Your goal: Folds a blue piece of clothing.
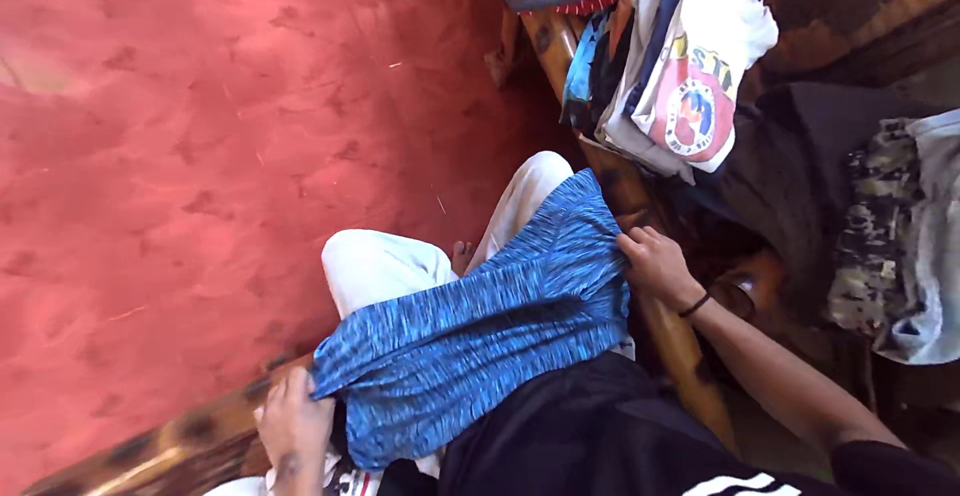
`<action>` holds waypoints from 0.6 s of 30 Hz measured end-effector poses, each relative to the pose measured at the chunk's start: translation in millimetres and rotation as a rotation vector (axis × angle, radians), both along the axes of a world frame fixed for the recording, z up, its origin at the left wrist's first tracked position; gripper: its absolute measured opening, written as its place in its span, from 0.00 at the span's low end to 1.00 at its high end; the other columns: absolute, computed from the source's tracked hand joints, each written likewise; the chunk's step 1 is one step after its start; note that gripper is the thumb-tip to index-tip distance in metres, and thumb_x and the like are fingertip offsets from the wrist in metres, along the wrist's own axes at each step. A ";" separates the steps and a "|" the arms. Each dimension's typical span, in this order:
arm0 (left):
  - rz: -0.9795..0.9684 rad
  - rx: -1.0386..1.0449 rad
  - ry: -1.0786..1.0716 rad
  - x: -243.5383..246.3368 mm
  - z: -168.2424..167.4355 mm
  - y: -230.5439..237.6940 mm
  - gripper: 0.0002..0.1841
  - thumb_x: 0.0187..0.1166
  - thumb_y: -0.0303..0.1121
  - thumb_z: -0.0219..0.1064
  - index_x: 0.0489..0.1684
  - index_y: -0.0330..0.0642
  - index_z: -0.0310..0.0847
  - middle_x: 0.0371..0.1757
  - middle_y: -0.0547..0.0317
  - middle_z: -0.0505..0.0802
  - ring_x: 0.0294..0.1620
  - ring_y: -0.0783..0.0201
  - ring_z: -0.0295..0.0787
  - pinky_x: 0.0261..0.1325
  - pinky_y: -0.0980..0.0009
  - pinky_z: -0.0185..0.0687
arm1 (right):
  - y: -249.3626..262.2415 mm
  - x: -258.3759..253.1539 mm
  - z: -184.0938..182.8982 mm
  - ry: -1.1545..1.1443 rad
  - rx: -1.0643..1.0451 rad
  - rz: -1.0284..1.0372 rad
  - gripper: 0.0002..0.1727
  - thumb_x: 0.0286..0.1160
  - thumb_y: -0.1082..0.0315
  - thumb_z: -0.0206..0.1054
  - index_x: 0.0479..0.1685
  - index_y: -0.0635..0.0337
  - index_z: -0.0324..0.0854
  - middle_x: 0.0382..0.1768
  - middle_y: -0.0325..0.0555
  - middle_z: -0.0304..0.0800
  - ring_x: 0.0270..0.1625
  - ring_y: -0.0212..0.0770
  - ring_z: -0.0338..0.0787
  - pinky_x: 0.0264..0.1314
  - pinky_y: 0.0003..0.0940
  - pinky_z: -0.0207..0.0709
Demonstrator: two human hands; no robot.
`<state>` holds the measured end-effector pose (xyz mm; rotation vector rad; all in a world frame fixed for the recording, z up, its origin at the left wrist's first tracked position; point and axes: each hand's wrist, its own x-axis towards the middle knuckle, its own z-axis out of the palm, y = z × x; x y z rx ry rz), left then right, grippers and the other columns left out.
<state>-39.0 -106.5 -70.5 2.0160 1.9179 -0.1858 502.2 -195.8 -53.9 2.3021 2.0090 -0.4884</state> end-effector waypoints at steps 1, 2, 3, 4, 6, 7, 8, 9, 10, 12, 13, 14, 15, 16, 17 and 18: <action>0.033 -0.184 0.051 4.7 11.7 8.4 0.16 0.67 0.17 0.70 0.53 0.20 0.81 0.60 0.19 0.85 0.65 0.23 0.81 0.66 0.26 0.69 | 1.6 -2.3 -0.1 0.017 -0.035 -0.034 0.18 0.57 0.75 0.78 0.51 0.64 0.86 0.46 0.64 0.87 0.55 0.67 0.88 0.47 0.63 0.83; 0.057 -0.369 0.107 9.8 23.0 16.9 0.25 0.69 0.22 0.74 0.67 0.23 0.77 0.69 0.18 0.80 0.72 0.22 0.76 0.71 0.25 0.67 | 3.3 -4.3 0.6 0.036 -0.061 -0.069 0.20 0.57 0.74 0.78 0.54 0.63 0.85 0.50 0.65 0.85 0.58 0.68 0.87 0.49 0.63 0.83; 0.068 -0.503 0.147 17.2 34.9 24.0 0.32 0.71 0.29 0.77 0.76 0.26 0.73 0.74 0.17 0.75 0.77 0.21 0.71 0.74 0.25 0.65 | 4.1 -5.9 1.7 0.056 -0.051 -0.097 0.21 0.56 0.73 0.79 0.54 0.64 0.85 0.52 0.67 0.83 0.59 0.68 0.86 0.49 0.63 0.83; 0.065 -0.543 0.146 28.5 49.1 28.5 0.35 0.72 0.34 0.79 0.79 0.28 0.71 0.76 0.16 0.74 0.78 0.21 0.69 0.76 0.26 0.64 | 3.9 -7.1 2.1 0.069 -0.017 -0.112 0.23 0.54 0.73 0.80 0.53 0.64 0.84 0.54 0.67 0.81 0.59 0.68 0.85 0.49 0.62 0.83; 0.001 -0.382 -0.003 69.2 82.0 29.4 0.35 0.76 0.39 0.76 0.79 0.26 0.70 0.74 0.15 0.75 0.76 0.20 0.71 0.75 0.26 0.64 | 2.8 -6.8 0.4 0.121 0.086 -0.092 0.30 0.47 0.73 0.83 0.59 0.59 0.85 0.60 0.68 0.80 0.62 0.69 0.83 0.54 0.64 0.82; -0.074 -0.255 -0.107 96.9 92.5 27.0 0.33 0.77 0.38 0.75 0.77 0.26 0.72 0.72 0.17 0.77 0.74 0.21 0.73 0.73 0.27 0.67 | 2.4 -4.4 -3.2 0.155 0.129 -0.058 0.35 0.46 0.73 0.85 0.65 0.54 0.85 0.64 0.69 0.80 0.65 0.70 0.82 0.57 0.65 0.81; -0.182 -0.159 -0.215 126.8 95.6 22.7 0.31 0.76 0.38 0.75 0.74 0.27 0.75 0.71 0.20 0.79 0.72 0.23 0.76 0.72 0.29 0.70 | 1.2 -1.9 -7.5 0.179 0.153 -0.021 0.38 0.46 0.73 0.84 0.69 0.49 0.85 0.66 0.68 0.79 0.66 0.70 0.81 0.59 0.65 0.80; -0.314 -0.102 -0.328 157.0 89.7 16.7 0.30 0.75 0.40 0.76 0.72 0.29 0.79 0.69 0.24 0.82 0.71 0.27 0.79 0.72 0.33 0.73 | -0.6 0.9 -11.2 0.200 0.166 0.012 0.36 0.48 0.74 0.83 0.68 0.48 0.86 0.66 0.68 0.79 0.67 0.71 0.80 0.60 0.66 0.79; -0.452 -0.080 -0.447 187.2 76.2 10.0 0.29 0.74 0.40 0.77 0.70 0.32 0.82 0.69 0.28 0.84 0.71 0.31 0.80 0.72 0.36 0.75 | -1.8 4.8 -14.3 0.223 0.183 0.044 0.31 0.51 0.75 0.81 0.64 0.50 0.88 0.65 0.68 0.81 0.67 0.71 0.81 0.61 0.66 0.79; -0.705 -0.116 -0.590 242.6 42.9 -3.7 0.26 0.74 0.41 0.76 0.71 0.40 0.84 0.74 0.35 0.83 0.76 0.37 0.77 0.77 0.39 0.72 | -2.6 13.3 -19.0 0.269 0.226 0.104 0.19 0.59 0.76 0.76 0.53 0.55 0.92 0.60 0.64 0.86 0.65 0.68 0.83 0.61 0.64 0.79; -0.800 -0.126 -0.612 264.0 27.5 -9.8 0.24 0.76 0.41 0.74 0.70 0.43 0.85 0.75 0.37 0.82 0.79 0.39 0.75 0.78 0.40 0.70 | -2.8 17.1 -19.1 0.288 0.241 0.132 0.16 0.63 0.75 0.74 0.51 0.55 0.93 0.58 0.60 0.88 0.65 0.65 0.84 0.62 0.62 0.80; -0.856 -0.116 -0.645 279.3 13.3 -14.8 0.20 0.79 0.40 0.71 0.66 0.44 0.87 0.74 0.39 0.84 0.79 0.41 0.76 0.78 0.41 0.69 | -2.8 20.6 -17.0 0.310 0.241 0.151 0.14 0.66 0.75 0.72 0.50 0.54 0.93 0.57 0.57 0.89 0.65 0.62 0.85 0.63 0.60 0.81; -0.857 -0.081 -0.702 288.8 1.3 -18.9 0.15 0.81 0.36 0.67 0.59 0.41 0.90 0.69 0.41 0.87 0.75 0.43 0.80 0.75 0.43 0.72 | -2.4 23.9 -13.9 0.341 0.250 0.164 0.14 0.67 0.75 0.70 0.50 0.54 0.93 0.56 0.55 0.90 0.64 0.59 0.86 0.65 0.58 0.81; -0.801 -0.021 -0.775 294.3 -7.2 -22.1 0.12 0.81 0.32 0.64 0.51 0.38 0.91 0.62 0.42 0.91 0.68 0.45 0.86 0.70 0.46 0.79 | -0.9 27.9 -10.5 0.384 0.258 0.166 0.14 0.68 0.76 0.68 0.50 0.54 0.94 0.54 0.53 0.91 0.64 0.56 0.87 0.67 0.56 0.81; -0.697 0.009 -0.843 296.8 -9.9 -23.7 0.11 0.81 0.29 0.62 0.47 0.34 0.91 0.56 0.44 0.93 0.62 0.48 0.90 0.66 0.49 0.83 | 2.1 32.9 -6.3 0.443 0.261 0.156 0.14 0.67 0.77 0.68 0.49 0.56 0.94 0.54 0.52 0.92 0.64 0.54 0.88 0.69 0.54 0.81; -0.561 -0.011 -0.892 296.6 -6.9 -24.0 0.12 0.83 0.28 0.61 0.48 0.30 0.90 0.52 0.44 0.94 0.57 0.51 0.92 0.65 0.53 0.86 | 5.7 37.3 -1.7 0.513 0.258 0.128 0.13 0.68 0.77 0.67 0.48 0.59 0.94 0.53 0.52 0.93 0.64 0.53 0.89 0.71 0.53 0.80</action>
